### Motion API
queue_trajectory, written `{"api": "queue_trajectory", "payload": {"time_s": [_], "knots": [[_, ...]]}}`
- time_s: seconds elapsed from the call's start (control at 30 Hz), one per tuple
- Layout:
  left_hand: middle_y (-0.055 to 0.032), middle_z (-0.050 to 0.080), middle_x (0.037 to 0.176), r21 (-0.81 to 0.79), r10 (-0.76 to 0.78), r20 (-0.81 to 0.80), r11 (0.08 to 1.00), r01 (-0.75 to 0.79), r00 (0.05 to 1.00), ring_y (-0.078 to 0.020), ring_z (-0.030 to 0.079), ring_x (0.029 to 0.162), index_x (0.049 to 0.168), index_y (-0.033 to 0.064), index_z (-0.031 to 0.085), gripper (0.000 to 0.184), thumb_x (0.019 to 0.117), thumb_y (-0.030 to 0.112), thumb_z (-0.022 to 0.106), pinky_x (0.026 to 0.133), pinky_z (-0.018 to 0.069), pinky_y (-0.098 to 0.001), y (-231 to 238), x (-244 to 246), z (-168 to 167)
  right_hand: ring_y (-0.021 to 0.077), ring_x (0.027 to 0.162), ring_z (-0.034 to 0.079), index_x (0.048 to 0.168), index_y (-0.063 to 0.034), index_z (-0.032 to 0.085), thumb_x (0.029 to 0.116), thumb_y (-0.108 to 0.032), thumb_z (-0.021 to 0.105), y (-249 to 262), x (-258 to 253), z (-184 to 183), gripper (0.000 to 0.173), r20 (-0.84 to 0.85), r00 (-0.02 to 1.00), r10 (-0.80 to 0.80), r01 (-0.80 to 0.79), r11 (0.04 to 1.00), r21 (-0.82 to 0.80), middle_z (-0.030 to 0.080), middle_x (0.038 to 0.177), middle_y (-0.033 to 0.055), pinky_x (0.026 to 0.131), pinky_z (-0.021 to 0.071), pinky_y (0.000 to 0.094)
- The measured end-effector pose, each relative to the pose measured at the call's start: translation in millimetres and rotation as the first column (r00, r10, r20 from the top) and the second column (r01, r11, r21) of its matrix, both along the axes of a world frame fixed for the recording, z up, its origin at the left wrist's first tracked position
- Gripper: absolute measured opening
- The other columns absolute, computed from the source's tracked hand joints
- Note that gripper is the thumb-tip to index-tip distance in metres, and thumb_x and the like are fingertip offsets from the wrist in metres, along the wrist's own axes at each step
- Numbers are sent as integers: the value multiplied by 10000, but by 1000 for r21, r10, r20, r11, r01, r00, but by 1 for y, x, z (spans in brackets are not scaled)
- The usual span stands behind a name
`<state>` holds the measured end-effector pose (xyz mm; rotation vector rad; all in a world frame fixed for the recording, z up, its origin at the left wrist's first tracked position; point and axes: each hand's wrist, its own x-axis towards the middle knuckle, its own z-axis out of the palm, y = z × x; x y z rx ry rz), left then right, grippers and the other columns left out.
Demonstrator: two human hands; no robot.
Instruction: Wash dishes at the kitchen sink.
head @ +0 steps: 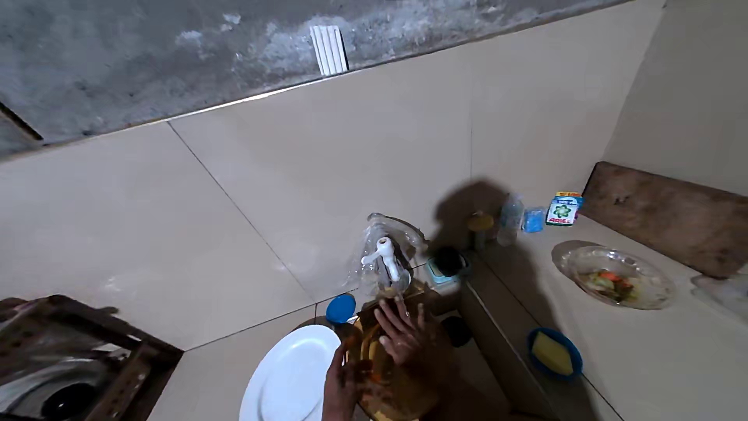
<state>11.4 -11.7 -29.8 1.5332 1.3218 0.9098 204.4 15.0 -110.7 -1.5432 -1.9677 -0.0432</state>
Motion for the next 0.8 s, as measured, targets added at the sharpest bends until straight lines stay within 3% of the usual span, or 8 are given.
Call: {"api": "queue_trajectory", "payload": {"time_s": [0.1,0.2,0.27,0.33,0.43,0.57,0.7,0.8], "knots": [[-153,717,989,-3,31,-42,1000,-31,999,-184,722,763,1500,-16,384,478,1029,54,430,697,613,-363,4,0,11,234,1445,465,1423,-115,615,1075,-314,452,14,0,36,433,-344,929,138,-213,958,-190,529,1536,74,1220,310,506],[-162,735,955,-57,58,1,997,-58,998,-244,736,751,1517,27,359,474,1045,53,397,616,615,-402,5,-23,7,172,925,691,1168,37,689,1076,-270,513,41,26,73,366,-671,724,-163,-285,815,-505,713,1079,139,870,560,329],[-155,745,962,-81,53,18,995,-51,998,-253,748,762,1525,41,335,472,1054,63,367,611,625,-408,1,-32,8,145,664,667,1150,41,647,1090,-330,496,61,38,87,406,-737,588,-332,-407,666,-625,700,873,107,648,569,296],[-160,742,972,-88,48,20,995,-46,999,-256,744,770,1530,42,334,474,1057,71,356,615,622,-413,-4,-37,4,158,569,664,1122,26,625,1094,-387,467,75,40,92,443,-708,587,-393,-462,556,-691,699,758,97,583,567,300],[-141,739,956,-81,38,27,996,-36,999,-245,742,768,1531,43,335,477,1055,65,353,608,623,-403,-9,-39,0,176,614,659,1215,3,602,1093,-347,469,81,27,106,393,-577,720,-385,-238,643,-728,677,800,120,622,568,318],[-147,743,952,-100,87,84,992,-78,993,-259,742,738,1527,64,344,464,1064,79,320,576,620,-406,-8,-44,-3,366,1138,649,1260,-7,645,1049,-351,552,52,33,95,415,-417,868,-271,-54,782,-620,671,1204,227,1005,495,552],[-170,735,938,-186,165,181,974,-131,970,-261,730,724,1526,84,377,442,1087,102,324,574,600,-399,7,-34,-12,184,1133,655,1333,-49,625,1037,-381,581,10,60,33,447,-777,586,-229,-369,779,-507,676,1248,126,1023,520,387],[-185,701,959,-179,169,165,974,-139,972,-235,706,711,1488,20,417,404,1095,99,360,597,597,-387,24,-8,-32,155,1164,635,1316,-9,632,1074,-225,527,-17,73,45,341,-820,477,-318,-262,839,-478,671,1261,134,1041,496,329]]}}
